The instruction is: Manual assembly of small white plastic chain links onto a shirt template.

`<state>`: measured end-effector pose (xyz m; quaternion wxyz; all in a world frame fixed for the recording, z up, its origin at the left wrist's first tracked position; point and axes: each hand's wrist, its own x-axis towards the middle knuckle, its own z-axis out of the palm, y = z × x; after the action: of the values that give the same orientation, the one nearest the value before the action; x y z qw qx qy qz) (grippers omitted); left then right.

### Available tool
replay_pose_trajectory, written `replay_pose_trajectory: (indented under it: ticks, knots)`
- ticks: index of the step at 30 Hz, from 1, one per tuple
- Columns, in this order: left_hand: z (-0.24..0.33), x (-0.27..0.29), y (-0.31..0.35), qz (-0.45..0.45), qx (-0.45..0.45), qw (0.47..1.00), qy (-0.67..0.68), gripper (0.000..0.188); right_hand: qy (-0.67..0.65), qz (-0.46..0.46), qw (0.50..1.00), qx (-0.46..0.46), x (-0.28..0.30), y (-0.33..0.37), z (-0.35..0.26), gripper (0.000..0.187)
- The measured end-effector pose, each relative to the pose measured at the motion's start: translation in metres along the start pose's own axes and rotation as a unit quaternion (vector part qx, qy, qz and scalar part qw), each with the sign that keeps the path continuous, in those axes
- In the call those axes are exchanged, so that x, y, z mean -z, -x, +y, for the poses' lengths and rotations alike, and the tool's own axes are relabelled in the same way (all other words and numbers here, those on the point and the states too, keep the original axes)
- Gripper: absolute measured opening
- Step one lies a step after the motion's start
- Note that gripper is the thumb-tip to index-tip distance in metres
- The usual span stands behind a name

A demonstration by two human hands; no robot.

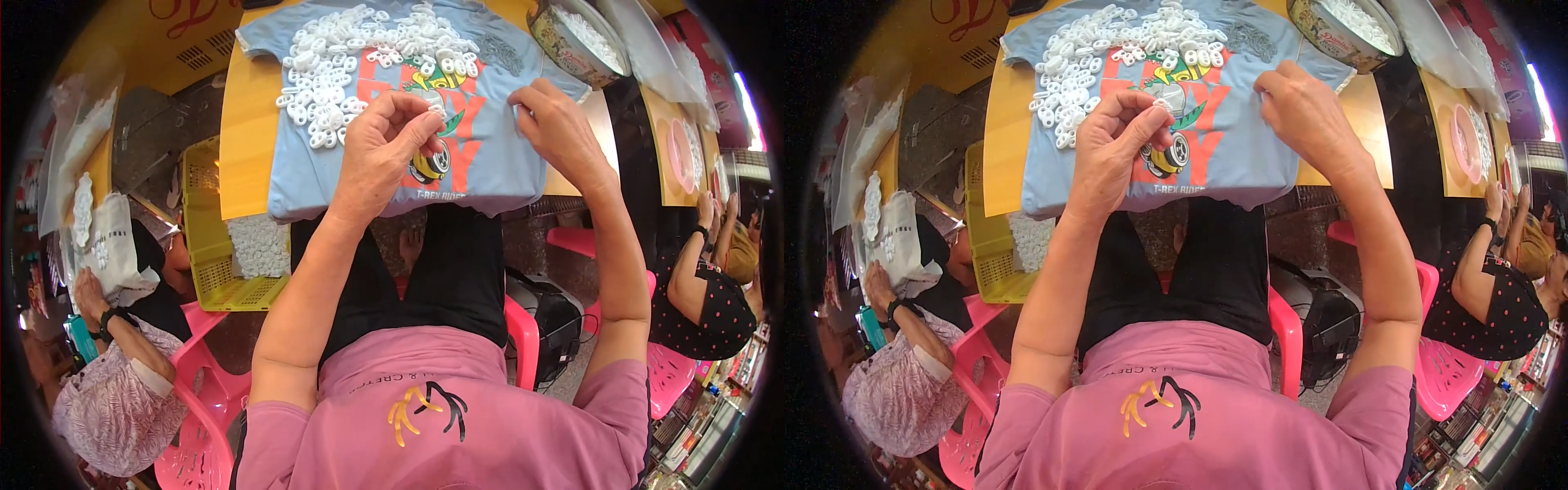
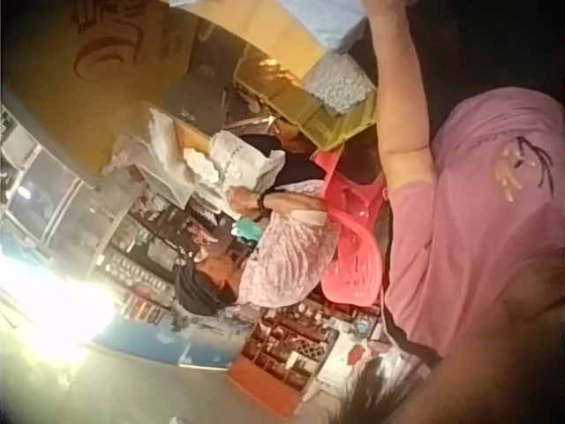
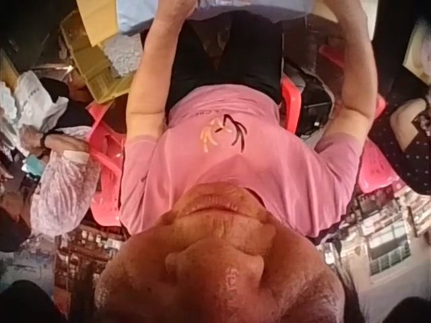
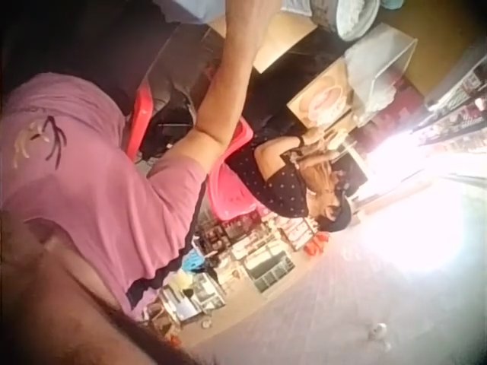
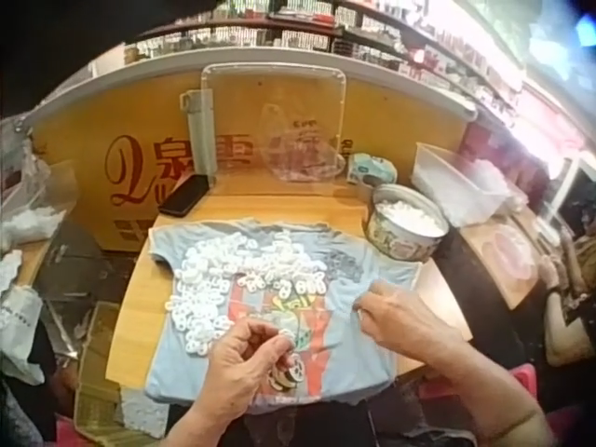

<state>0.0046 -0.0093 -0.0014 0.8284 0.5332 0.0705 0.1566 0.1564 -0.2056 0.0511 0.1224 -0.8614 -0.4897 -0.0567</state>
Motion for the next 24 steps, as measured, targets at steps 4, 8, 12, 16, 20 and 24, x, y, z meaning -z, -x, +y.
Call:
replay_pose_trajectory:
  ticks: [4,8,12,16,20,24]
  knots:
    - [0.001,0.001,0.000,-0.009,0.009,1.000,-0.001,0.015,-0.158,0.071,0.984,-0.032,-0.001,-0.001,-0.004,0.012]
    - [0.001,0.001,0.000,-0.001,-0.001,1.000,0.005,0.016,-0.405,0.012,0.895,-0.186,-0.014,-0.007,-0.040,0.016]
    - [0.003,-0.001,0.002,0.008,0.006,1.000,0.009,0.017,-0.609,0.029,0.777,-0.158,-0.036,-0.007,-0.066,0.023]
    - [0.000,0.000,0.002,0.010,-0.004,1.000,0.006,0.017,-0.612,0.069,0.766,-0.185,-0.046,-0.007,-0.082,0.021]
    - [0.001,0.001,0.003,0.010,-0.009,1.000,0.003,0.016,-0.611,0.084,0.769,-0.171,-0.049,-0.007,-0.087,0.021]
    - [0.001,0.001,0.002,0.008,-0.016,1.000,0.002,0.016,-0.601,0.089,0.774,-0.175,-0.047,-0.008,-0.091,0.021]
